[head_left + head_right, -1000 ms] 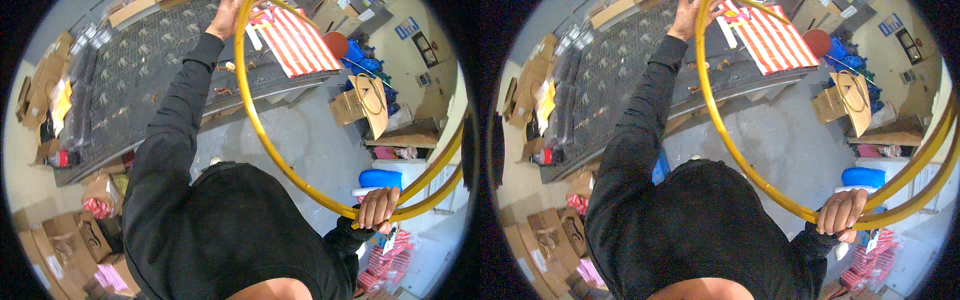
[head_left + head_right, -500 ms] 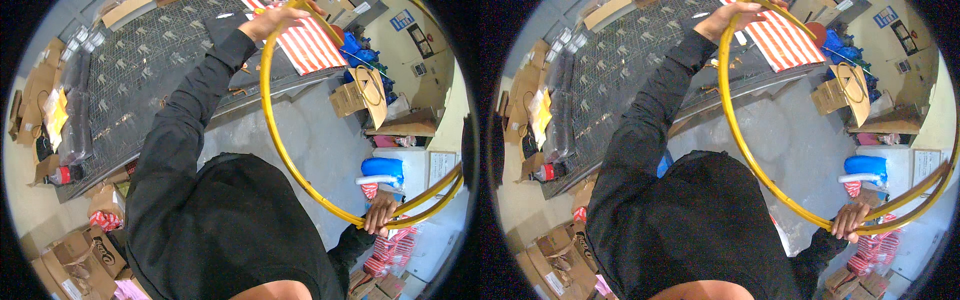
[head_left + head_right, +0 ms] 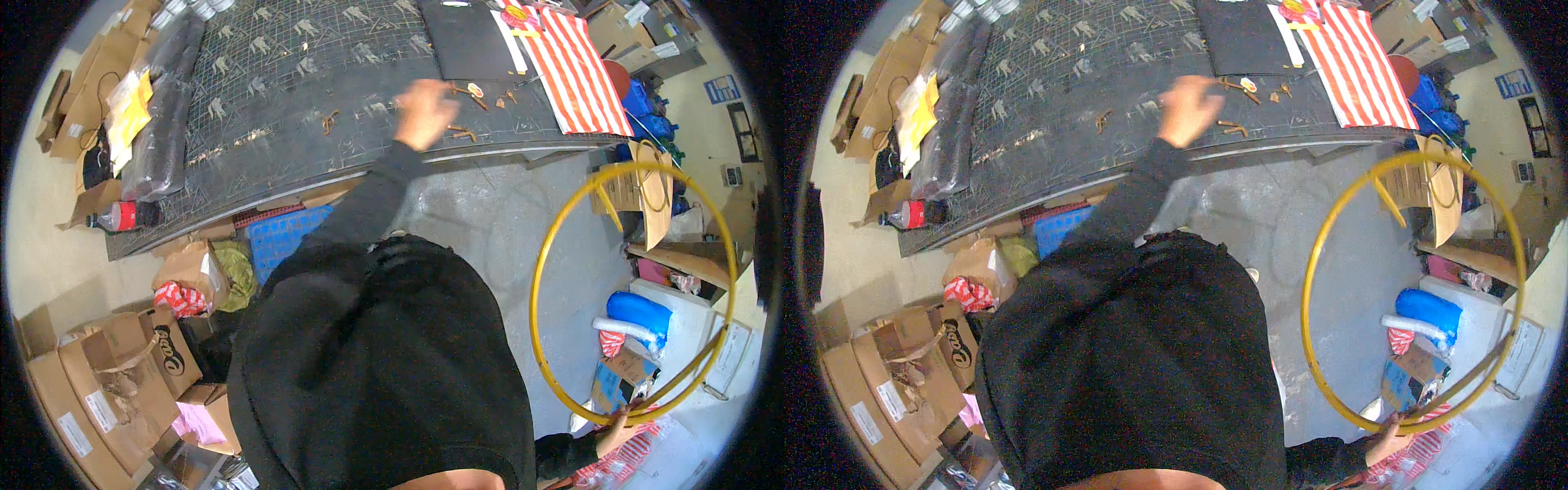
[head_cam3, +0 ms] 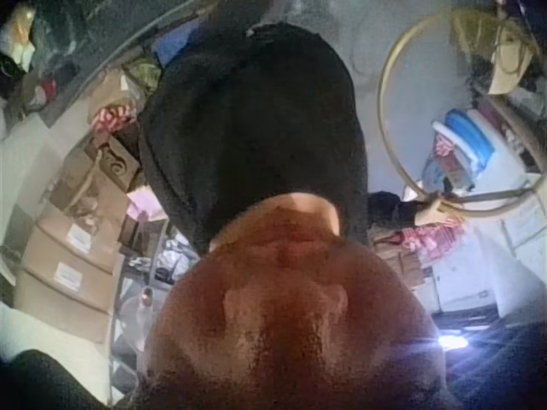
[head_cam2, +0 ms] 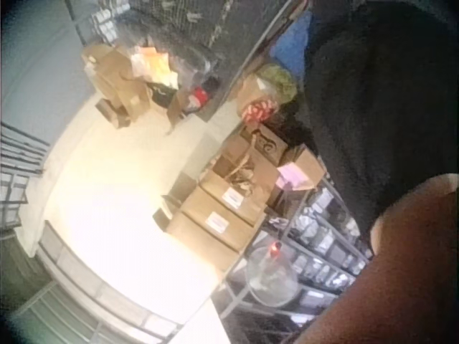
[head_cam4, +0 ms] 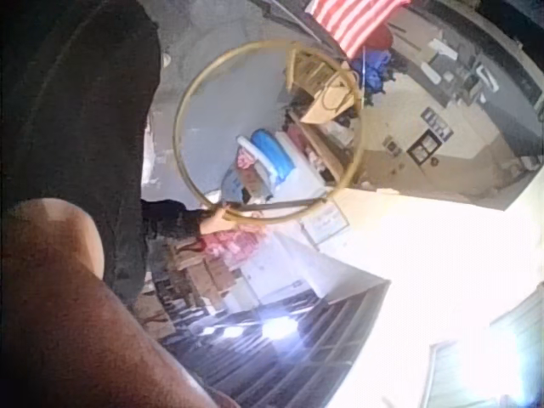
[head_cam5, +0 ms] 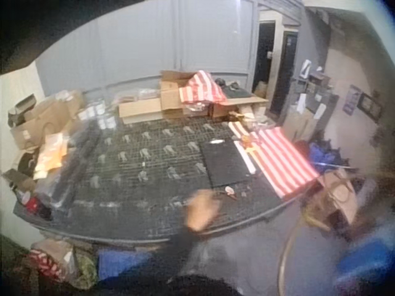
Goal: The person assembles a yellow circular metal frame by inserting and tightening metal fasteners into pre-drilled holes. They rotate the frame to access different attachment points and secure a crossbar. The person then lifts the assembled frame and places it on the floor.
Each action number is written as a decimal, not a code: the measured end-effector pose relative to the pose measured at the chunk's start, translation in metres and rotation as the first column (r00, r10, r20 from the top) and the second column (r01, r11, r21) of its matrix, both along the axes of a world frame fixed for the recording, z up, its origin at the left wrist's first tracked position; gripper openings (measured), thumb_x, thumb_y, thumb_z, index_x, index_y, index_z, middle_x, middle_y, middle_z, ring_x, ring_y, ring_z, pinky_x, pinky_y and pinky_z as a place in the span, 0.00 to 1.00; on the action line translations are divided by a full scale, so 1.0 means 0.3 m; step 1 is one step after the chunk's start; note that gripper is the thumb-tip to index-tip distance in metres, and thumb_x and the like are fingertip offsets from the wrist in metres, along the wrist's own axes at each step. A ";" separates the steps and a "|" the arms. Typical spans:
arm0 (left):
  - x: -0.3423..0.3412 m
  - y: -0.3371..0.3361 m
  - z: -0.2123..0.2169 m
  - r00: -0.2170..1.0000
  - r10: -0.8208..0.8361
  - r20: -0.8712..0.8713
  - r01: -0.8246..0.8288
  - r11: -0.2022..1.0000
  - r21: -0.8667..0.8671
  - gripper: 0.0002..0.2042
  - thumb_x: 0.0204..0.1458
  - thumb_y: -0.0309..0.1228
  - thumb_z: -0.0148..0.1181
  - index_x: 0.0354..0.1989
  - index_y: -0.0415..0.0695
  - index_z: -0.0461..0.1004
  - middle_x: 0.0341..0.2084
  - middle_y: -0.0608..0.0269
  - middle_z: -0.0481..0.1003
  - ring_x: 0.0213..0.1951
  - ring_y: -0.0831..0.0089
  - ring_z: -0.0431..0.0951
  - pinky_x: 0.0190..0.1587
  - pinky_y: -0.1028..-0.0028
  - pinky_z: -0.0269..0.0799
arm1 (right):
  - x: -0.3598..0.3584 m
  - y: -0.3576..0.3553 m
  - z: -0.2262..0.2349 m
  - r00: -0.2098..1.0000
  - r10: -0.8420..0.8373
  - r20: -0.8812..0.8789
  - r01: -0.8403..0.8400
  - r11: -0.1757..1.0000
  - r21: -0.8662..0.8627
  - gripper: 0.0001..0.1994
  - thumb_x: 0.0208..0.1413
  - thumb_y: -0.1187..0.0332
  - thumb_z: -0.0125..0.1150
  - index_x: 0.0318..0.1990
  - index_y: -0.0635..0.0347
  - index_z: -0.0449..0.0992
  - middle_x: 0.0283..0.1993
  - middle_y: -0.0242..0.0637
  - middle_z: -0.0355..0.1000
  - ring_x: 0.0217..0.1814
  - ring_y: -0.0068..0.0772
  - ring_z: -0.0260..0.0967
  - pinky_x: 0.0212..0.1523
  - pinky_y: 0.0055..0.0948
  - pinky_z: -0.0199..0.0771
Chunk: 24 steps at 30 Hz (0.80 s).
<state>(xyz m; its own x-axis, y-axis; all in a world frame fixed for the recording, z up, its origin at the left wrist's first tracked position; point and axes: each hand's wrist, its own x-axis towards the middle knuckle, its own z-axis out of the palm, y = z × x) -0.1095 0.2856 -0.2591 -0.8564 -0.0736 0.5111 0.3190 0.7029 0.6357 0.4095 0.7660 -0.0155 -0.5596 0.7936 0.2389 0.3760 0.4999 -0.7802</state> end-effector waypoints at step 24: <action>-0.271 -0.760 -0.436 0.728 0.547 0.412 -0.393 0.827 -0.403 0.17 0.61 0.40 0.59 0.45 0.37 0.72 0.40 0.46 0.81 0.46 0.45 0.80 0.48 0.47 0.73 | 0.196 0.070 -0.996 0.773 -0.137 0.620 0.157 0.987 0.023 0.18 0.43 0.62 0.78 0.35 0.69 0.80 0.26 0.41 0.79 0.26 0.32 0.77 0.30 0.35 0.78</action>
